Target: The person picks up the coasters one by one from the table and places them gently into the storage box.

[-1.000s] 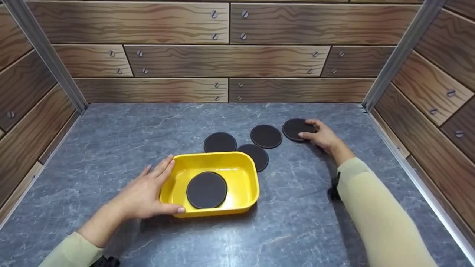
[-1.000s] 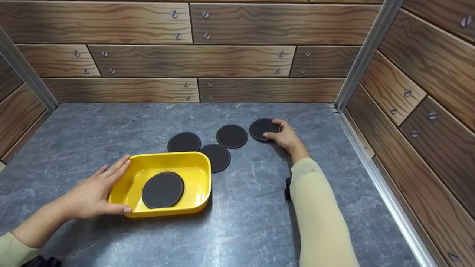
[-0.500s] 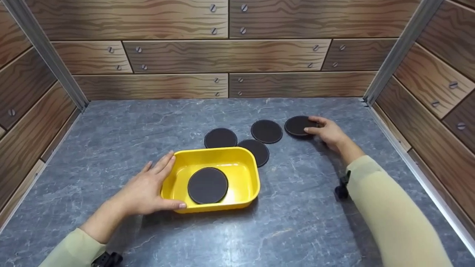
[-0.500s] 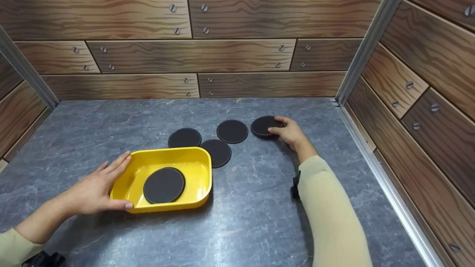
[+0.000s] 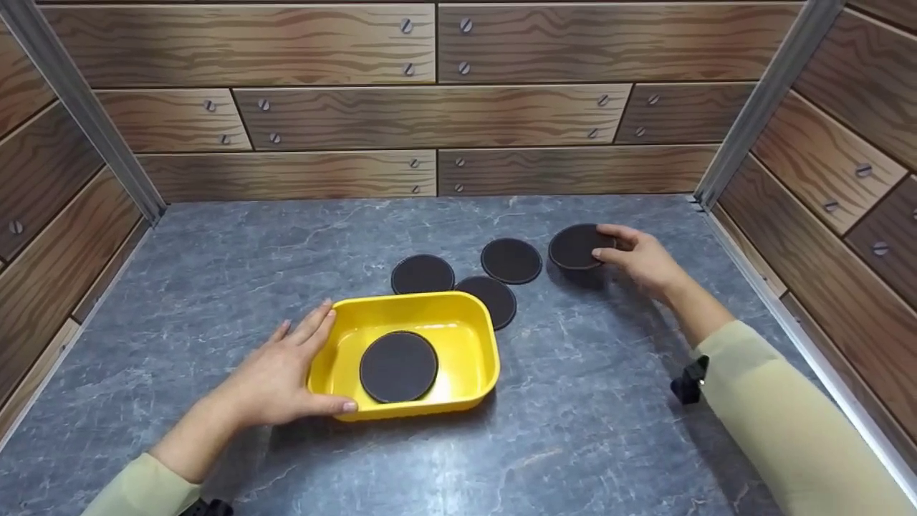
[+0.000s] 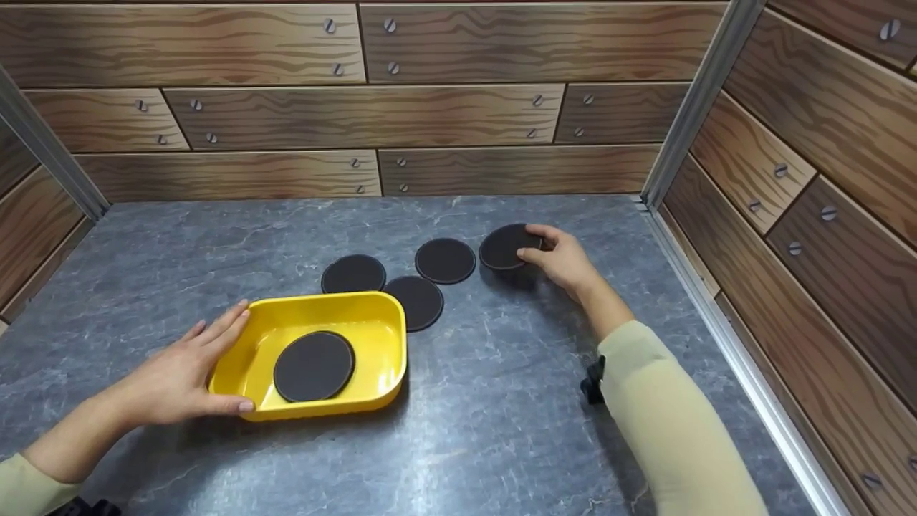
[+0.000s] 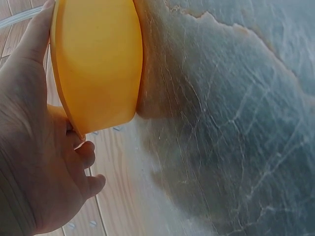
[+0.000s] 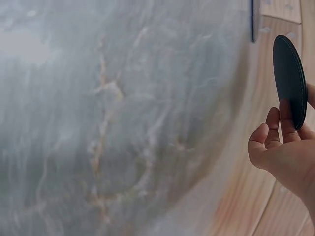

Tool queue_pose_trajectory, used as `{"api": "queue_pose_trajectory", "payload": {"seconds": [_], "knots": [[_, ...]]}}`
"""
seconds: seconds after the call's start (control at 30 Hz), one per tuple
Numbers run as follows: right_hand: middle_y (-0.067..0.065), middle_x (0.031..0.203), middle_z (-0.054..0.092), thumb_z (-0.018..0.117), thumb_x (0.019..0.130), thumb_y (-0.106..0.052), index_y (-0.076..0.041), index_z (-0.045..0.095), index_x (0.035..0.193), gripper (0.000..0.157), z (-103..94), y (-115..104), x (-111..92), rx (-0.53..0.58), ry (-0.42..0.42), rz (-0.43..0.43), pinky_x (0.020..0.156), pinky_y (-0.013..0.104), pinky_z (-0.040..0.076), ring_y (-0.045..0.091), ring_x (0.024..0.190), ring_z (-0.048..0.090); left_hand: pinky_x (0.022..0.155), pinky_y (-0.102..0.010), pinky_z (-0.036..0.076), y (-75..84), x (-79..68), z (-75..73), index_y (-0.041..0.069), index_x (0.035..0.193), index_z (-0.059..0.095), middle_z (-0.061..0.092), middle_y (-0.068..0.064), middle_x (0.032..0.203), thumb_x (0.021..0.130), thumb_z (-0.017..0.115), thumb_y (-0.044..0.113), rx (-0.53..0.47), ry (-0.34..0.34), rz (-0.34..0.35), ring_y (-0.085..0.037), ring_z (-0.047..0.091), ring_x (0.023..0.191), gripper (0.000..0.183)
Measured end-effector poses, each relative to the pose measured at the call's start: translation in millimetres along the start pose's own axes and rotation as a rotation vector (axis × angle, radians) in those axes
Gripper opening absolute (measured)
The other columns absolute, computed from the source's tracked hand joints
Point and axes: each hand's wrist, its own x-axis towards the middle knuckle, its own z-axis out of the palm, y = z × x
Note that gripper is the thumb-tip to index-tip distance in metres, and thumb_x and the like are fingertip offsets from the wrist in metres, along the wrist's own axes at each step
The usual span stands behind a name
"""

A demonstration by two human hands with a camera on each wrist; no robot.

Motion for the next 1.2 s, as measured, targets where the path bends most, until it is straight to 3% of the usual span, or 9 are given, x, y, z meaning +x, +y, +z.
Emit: {"api": "queue_pose_trajectory", "payload": {"seconds": [0.3,0.6,1.2], "knots": [[0.028,0.155,0.048,0.069,0.104,-0.008,0.002,0.038,0.162,0.067,17.1,-27,-29,0.089,-0.058,-0.112,0.099,0.017,0.053,0.005,0.115,0.065,0.126,-0.066,0.017,0.3,-5.0,2.8,0.001,0.168,0.023,0.009,-0.009,0.177,0.077,0.063,0.091,-0.01,0.011,0.007,-0.036,0.032,0.156,0.135],[0.028,0.155,0.049,0.07,0.101,-0.002,0.004,0.043,0.159,0.064,45.4,-46,-47,0.14,-0.128,-0.202,0.1,0.025,0.056,0.012,0.119,0.068,0.126,-0.065,0.017,1.8,-3.7,4.0,0.0,0.168,0.023,0.009,-0.01,0.177,0.077,0.061,0.093,-0.002,0.014,0.013,-0.036,0.03,0.157,0.136],[0.02,0.138,0.064,0.076,0.098,-0.007,-0.003,0.054,0.154,0.06,104.6,-83,-68,0.047,-0.279,-0.277,0.092,0.03,0.061,0.027,0.112,0.069,0.127,-0.065,0.016,0.4,0.0,-0.3,0.001,0.168,0.022,0.009,-0.01,0.177,0.078,0.069,0.086,-0.009,0.009,0.004,-0.036,0.032,0.156,0.132]]}}
